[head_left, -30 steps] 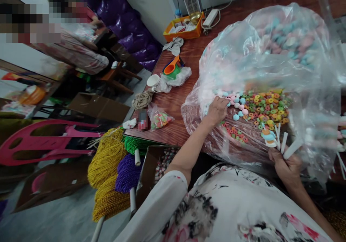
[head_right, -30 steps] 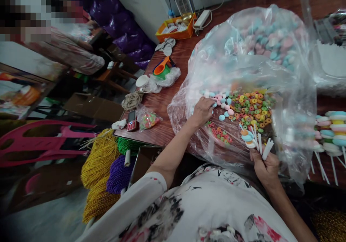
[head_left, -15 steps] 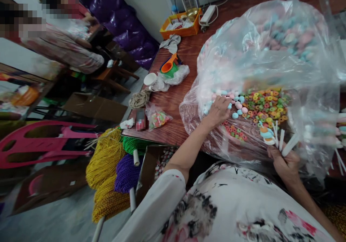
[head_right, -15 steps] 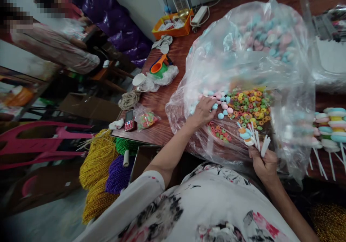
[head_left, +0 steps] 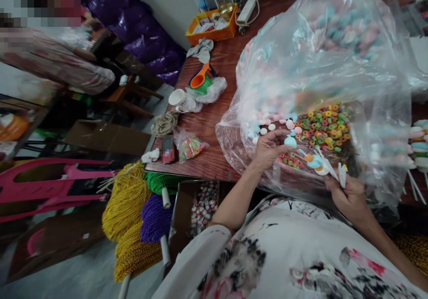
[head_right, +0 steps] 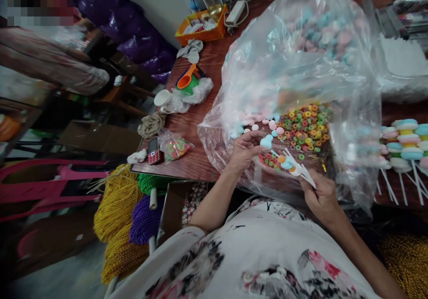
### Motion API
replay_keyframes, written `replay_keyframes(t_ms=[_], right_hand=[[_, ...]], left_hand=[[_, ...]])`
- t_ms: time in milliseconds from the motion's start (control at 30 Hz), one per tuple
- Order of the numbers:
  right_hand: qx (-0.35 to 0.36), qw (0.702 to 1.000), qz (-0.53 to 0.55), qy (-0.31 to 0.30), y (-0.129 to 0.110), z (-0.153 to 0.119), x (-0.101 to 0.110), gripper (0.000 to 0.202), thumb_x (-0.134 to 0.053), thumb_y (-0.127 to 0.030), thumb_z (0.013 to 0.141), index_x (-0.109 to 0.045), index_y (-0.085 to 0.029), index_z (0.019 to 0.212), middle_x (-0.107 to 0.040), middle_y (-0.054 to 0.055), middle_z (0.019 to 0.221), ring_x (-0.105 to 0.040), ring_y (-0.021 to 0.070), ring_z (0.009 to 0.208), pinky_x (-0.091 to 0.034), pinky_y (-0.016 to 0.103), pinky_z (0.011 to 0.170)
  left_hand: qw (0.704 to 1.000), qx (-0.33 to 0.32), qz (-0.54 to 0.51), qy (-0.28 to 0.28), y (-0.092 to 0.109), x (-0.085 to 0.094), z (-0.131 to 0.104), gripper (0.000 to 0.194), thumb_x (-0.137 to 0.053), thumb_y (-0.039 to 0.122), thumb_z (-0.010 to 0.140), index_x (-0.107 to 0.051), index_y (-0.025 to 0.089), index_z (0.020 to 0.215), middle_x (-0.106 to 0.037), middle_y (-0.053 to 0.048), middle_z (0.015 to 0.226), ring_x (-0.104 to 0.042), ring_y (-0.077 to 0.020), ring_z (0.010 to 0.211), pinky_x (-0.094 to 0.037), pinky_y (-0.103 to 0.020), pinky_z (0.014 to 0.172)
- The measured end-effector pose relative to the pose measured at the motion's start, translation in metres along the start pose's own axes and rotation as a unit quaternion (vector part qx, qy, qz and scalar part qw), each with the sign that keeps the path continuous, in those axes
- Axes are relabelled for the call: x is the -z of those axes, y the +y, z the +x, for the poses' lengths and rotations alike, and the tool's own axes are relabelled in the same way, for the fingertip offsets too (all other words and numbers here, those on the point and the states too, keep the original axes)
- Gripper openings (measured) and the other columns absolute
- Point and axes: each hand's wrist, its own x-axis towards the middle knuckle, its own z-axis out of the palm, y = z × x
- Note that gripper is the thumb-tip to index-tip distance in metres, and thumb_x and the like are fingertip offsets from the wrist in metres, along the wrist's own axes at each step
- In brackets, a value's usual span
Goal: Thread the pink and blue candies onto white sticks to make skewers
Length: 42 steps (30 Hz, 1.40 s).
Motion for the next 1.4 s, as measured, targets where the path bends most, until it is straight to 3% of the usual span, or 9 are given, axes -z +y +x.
replay_keyframes(t_ms=[67,167,267,433,600,900,1067,1233,1400], right_hand=[[0.000,1.000,-0.006,-0.001,-0.001,-0.002,0.001,0.024,-0.061,-0.019,0.094,-0.058,-0.021,0.071,-0.050,-0.005,0.056,-0.046,0.0104,0.046,-0.038,0.024,0.048],[0.027,0.999,-0.022,-0.007,-0.001,-0.006,0.003,0.010,-0.059,-0.015,0.094,-0.067,-0.020,0.089,-0.068,0.000,0.074,-0.063,0.0144,0.060,-0.051,0.026,0.061],[0.072,0.995,-0.072,-0.007,0.000,-0.009,0.005,0.024,-0.058,-0.009,0.091,-0.068,-0.019,0.111,-0.077,0.005,0.092,-0.072,0.0183,0.072,-0.057,0.029,0.070],[0.086,0.988,-0.132,-0.010,-0.003,-0.011,0.010,0.033,-0.055,-0.007,0.089,-0.068,-0.020,0.116,-0.078,0.005,0.090,-0.072,0.0188,0.065,-0.056,0.028,0.062],[0.053,0.991,-0.123,-0.006,-0.005,-0.019,0.013,0.029,-0.057,-0.010,0.089,-0.068,-0.019,0.115,-0.079,0.007,0.093,-0.073,0.0190,0.068,-0.055,0.027,0.061],[0.055,0.994,-0.099,0.009,-0.008,-0.023,0.012,0.026,-0.059,-0.012,0.092,-0.069,-0.018,0.116,-0.075,0.002,0.078,-0.066,0.0145,0.055,-0.052,0.024,0.055],[0.050,0.995,-0.089,0.009,-0.007,-0.024,0.012,0.028,-0.060,-0.014,0.092,-0.069,-0.020,0.119,-0.078,0.004,0.087,-0.071,0.0173,0.061,-0.055,0.026,0.059],[0.057,0.991,-0.117,0.006,-0.001,-0.026,0.010,0.029,-0.059,-0.016,0.092,-0.068,-0.019,0.120,-0.079,0.007,0.091,-0.073,0.0205,0.066,-0.055,0.028,0.060],[0.037,0.992,-0.115,-0.018,-0.006,-0.023,0.009,0.031,-0.057,-0.014,0.093,-0.066,-0.021,0.121,-0.079,0.006,0.094,-0.075,0.0214,0.075,-0.057,0.029,0.066]], left_hand=[[1.000,-0.023,-0.005,0.015,-0.002,-0.003,-0.007,0.048,-0.097,0.037,0.058,-0.079,0.017,0.097,-0.074,-0.001,0.084,-0.067,-0.0110,0.071,-0.057,-0.021,0.062],[0.996,-0.085,0.019,0.022,-0.003,-0.007,-0.013,0.040,-0.097,0.034,0.058,-0.081,0.019,0.092,-0.072,0.000,0.085,-0.067,-0.0097,0.074,-0.056,-0.020,0.066],[0.987,-0.146,0.066,0.022,-0.004,-0.010,-0.016,0.035,-0.095,0.033,0.063,-0.081,0.021,0.093,-0.072,0.000,0.087,-0.067,-0.0102,0.078,-0.055,-0.021,0.070],[0.969,-0.204,0.135,0.027,-0.002,-0.013,-0.020,0.031,-0.093,0.032,0.067,-0.082,0.021,0.094,-0.074,-0.002,0.086,-0.066,-0.0116,0.078,-0.053,-0.023,0.071],[0.970,-0.199,0.131,0.046,-0.001,-0.017,-0.024,0.032,-0.093,0.032,0.067,-0.082,0.021,0.094,-0.072,-0.002,0.086,-0.066,-0.0114,0.078,-0.055,-0.023,0.071],[0.981,-0.174,0.067,0.049,-0.007,-0.018,-0.025,0.033,-0.095,0.032,0.063,-0.082,0.023,0.092,-0.073,-0.001,0.088,-0.068,-0.0112,0.081,-0.058,-0.022,0.074],[0.983,-0.153,0.071,0.071,-0.008,-0.020,-0.026,0.034,-0.094,0.039,0.064,-0.082,0.022,0.090,-0.073,-0.002,0.087,-0.068,-0.0119,0.080,-0.058,-0.023,0.073],[0.975,-0.188,0.097,0.060,-0.007,-0.020,-0.026,0.030,-0.093,0.036,0.066,-0.082,0.022,0.090,-0.075,-0.002,0.086,-0.068,-0.0127,0.081,-0.057,-0.024,0.075],[0.948,-0.258,0.174,0.062,-0.012,-0.018,-0.027,0.022,-0.088,0.033,0.075,-0.082,0.023,0.094,-0.080,-0.005,0.091,-0.073,-0.0166,0.087,-0.060,-0.031,0.083]])
